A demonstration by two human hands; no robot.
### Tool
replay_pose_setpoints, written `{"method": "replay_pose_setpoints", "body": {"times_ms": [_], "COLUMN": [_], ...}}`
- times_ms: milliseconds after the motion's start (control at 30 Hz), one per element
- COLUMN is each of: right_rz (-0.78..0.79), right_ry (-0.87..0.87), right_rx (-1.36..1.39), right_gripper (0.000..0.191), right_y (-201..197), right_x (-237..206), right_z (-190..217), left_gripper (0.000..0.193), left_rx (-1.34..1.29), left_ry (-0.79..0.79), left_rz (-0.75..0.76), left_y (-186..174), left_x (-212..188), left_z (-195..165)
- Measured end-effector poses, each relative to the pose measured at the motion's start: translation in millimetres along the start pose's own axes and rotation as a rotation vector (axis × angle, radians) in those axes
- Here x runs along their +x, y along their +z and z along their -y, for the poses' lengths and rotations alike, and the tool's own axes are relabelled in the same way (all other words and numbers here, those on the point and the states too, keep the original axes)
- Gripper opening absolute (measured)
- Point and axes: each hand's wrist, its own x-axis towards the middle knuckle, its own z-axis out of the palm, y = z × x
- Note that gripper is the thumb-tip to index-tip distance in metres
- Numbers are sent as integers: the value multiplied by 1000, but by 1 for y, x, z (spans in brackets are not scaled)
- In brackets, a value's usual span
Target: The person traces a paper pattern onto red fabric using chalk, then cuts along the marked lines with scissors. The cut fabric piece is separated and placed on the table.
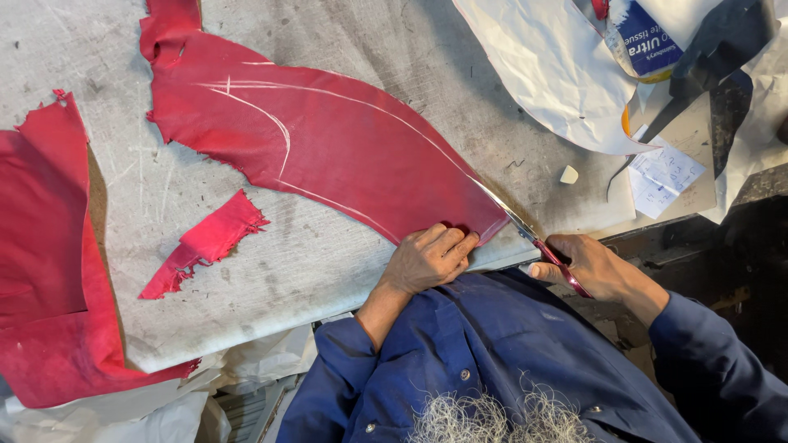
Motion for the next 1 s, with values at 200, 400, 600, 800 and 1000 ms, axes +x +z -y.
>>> {"method": "replay_pose_setpoints", "body": {"times_ms": [200, 400, 600, 800, 1000], "right_rz": [21, -1, -26, -119, -68], "right_ry": [121, 170, 131, 9, 56], "right_rx": [106, 52, -29, -48, 8], "right_gripper": [59, 57, 62, 61, 60], "right_y": [3, -6, -9, -3, -9], "right_x": [-5, -5, 8, 9, 16], "right_z": [6, 24, 36, 31, 50], "left_gripper": [35, 33, 34, 37, 35], "left_rx": [-18, 13, 8, 1, -5], "left_ry": [7, 23, 44, 55, 65], "left_rz": [-9, 0, -13, -14, -35], "left_y": [-1, 0, -1, -4, -7], "left_x": [0, 0, 0, 1, 5], "left_z": [1, 1, 1, 1, 1]}}
